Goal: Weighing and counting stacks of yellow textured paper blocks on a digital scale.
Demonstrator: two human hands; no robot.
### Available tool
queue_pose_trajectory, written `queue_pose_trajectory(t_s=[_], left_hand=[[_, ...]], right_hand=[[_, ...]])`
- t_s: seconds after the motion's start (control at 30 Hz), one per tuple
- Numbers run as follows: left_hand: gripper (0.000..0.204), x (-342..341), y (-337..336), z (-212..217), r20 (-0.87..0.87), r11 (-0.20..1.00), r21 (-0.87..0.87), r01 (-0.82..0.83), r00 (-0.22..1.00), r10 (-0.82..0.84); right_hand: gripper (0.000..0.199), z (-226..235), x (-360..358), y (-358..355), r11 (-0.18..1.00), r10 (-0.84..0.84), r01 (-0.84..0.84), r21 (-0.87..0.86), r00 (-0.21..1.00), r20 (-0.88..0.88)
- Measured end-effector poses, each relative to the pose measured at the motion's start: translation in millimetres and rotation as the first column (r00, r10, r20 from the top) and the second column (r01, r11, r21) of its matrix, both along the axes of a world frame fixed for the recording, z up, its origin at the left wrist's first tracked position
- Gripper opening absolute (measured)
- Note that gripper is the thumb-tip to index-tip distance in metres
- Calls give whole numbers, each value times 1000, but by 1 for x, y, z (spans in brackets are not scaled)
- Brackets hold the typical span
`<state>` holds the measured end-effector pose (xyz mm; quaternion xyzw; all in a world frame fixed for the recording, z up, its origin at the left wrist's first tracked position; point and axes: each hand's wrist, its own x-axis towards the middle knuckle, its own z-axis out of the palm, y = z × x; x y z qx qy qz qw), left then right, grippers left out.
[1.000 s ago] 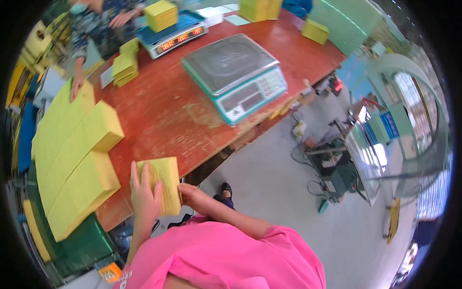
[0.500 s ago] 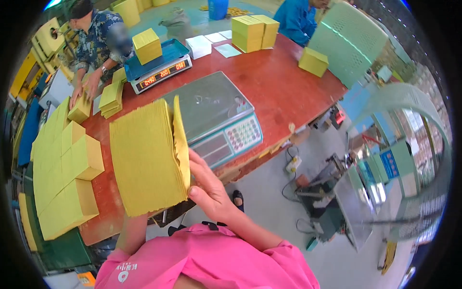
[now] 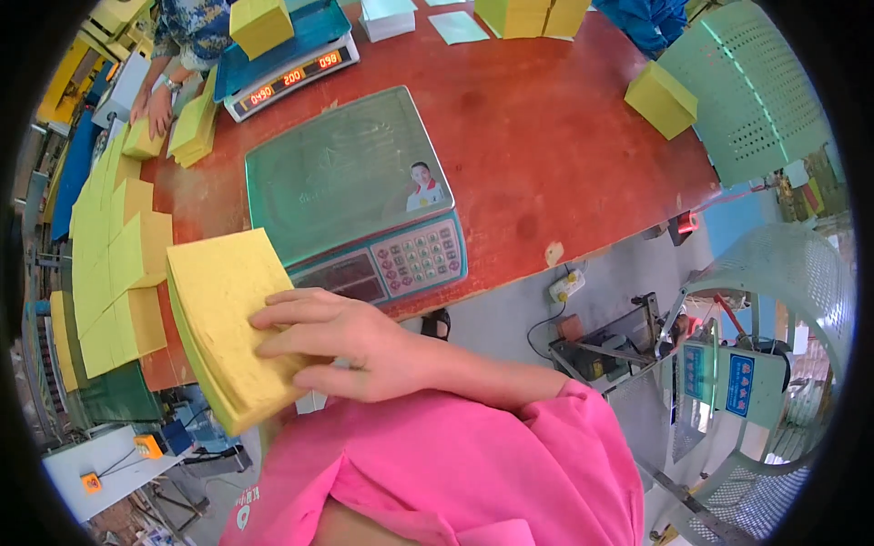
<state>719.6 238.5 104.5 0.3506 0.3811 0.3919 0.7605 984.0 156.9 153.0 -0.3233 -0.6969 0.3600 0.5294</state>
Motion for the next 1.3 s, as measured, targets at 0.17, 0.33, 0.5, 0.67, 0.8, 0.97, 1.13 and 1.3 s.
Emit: queue_pose_trajectory(t_s=[0.17,0.33,0.5,0.67,0.8,0.97,1.13,1.3], left_hand=[[54,-1,-22,-5,19,998,-62,19,1000,-18],[55,-2,-26,-3,57,995,-57,83,995,-79],[56,-5,-27,9,95,991,-23,135,987,-132],[57,0,-15,-14,232,981,-95,167,962,-141],[57,11,-7,-17,238,976,-107,188,958,-158],[57,21,-7,-22,253,967,-132,219,950,-181],[57,24,7,-21,227,960,-152,237,953,-199],[57,21,2,-19,208,962,-166,216,961,-180]], right_hand=[[41,-22,6,-24,953,-122,45,-300,963,-240],[46,-46,-4,-39,885,-235,-159,-437,658,-716],[48,-65,-24,-53,785,-369,-345,-515,407,-836],[48,-67,-42,-52,740,-444,-416,-529,289,-848],[33,-61,-5,-65,749,-338,196,-633,934,-111],[26,-113,50,-92,368,-894,874,-317,426,137],[37,-138,64,-82,245,-884,912,-329,349,310],[34,-141,65,-70,202,-871,876,-438,365,329]])
